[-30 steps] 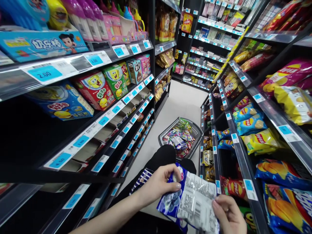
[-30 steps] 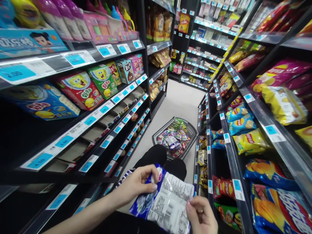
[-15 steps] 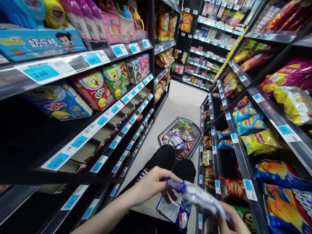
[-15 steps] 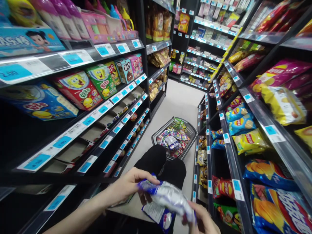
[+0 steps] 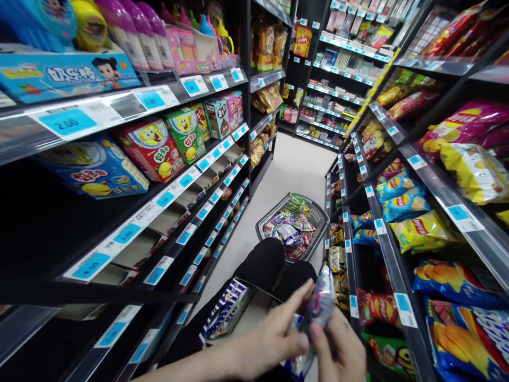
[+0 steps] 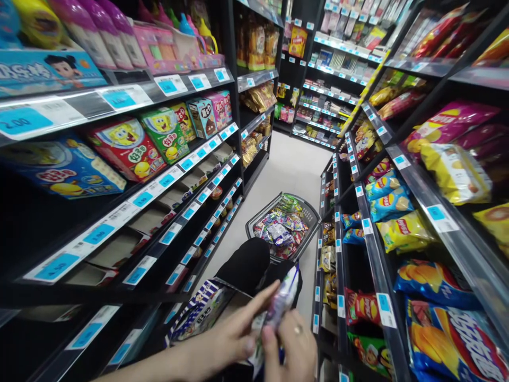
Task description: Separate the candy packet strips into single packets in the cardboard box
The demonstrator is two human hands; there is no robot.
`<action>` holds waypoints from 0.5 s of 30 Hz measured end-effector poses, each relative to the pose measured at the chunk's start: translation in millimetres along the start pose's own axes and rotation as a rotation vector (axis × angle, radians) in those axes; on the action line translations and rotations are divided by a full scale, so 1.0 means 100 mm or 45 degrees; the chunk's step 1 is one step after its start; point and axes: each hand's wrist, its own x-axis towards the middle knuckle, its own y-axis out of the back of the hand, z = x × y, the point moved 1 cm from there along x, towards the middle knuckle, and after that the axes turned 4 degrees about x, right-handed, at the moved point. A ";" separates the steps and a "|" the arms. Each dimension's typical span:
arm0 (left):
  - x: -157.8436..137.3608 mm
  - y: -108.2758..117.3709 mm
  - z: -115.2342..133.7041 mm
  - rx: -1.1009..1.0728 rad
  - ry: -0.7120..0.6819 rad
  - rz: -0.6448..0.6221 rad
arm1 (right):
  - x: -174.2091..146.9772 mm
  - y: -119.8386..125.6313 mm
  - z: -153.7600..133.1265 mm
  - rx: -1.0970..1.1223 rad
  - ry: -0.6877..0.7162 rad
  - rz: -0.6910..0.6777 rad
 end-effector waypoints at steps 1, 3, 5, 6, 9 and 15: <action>0.00 -0.05 -0.02 -0.131 -0.042 -0.075 | 0.03 -0.07 -0.05 -0.024 0.133 -0.102; 0.00 -0.09 -0.08 -0.363 -0.071 -0.078 | 0.09 -0.13 -0.09 0.033 0.301 -0.199; 0.01 -0.07 -0.12 -0.588 0.005 -0.049 | 0.13 -0.07 -0.05 0.128 0.347 -0.090; 0.02 -0.04 -0.14 -0.688 0.070 -0.066 | 0.14 0.00 0.01 0.121 0.344 0.020; 0.01 0.04 -0.17 -0.834 0.209 -0.148 | 0.14 0.21 0.20 0.109 0.071 0.190; 0.01 0.12 -0.14 -0.594 0.081 0.145 | 0.04 0.35 0.36 0.447 -0.692 0.088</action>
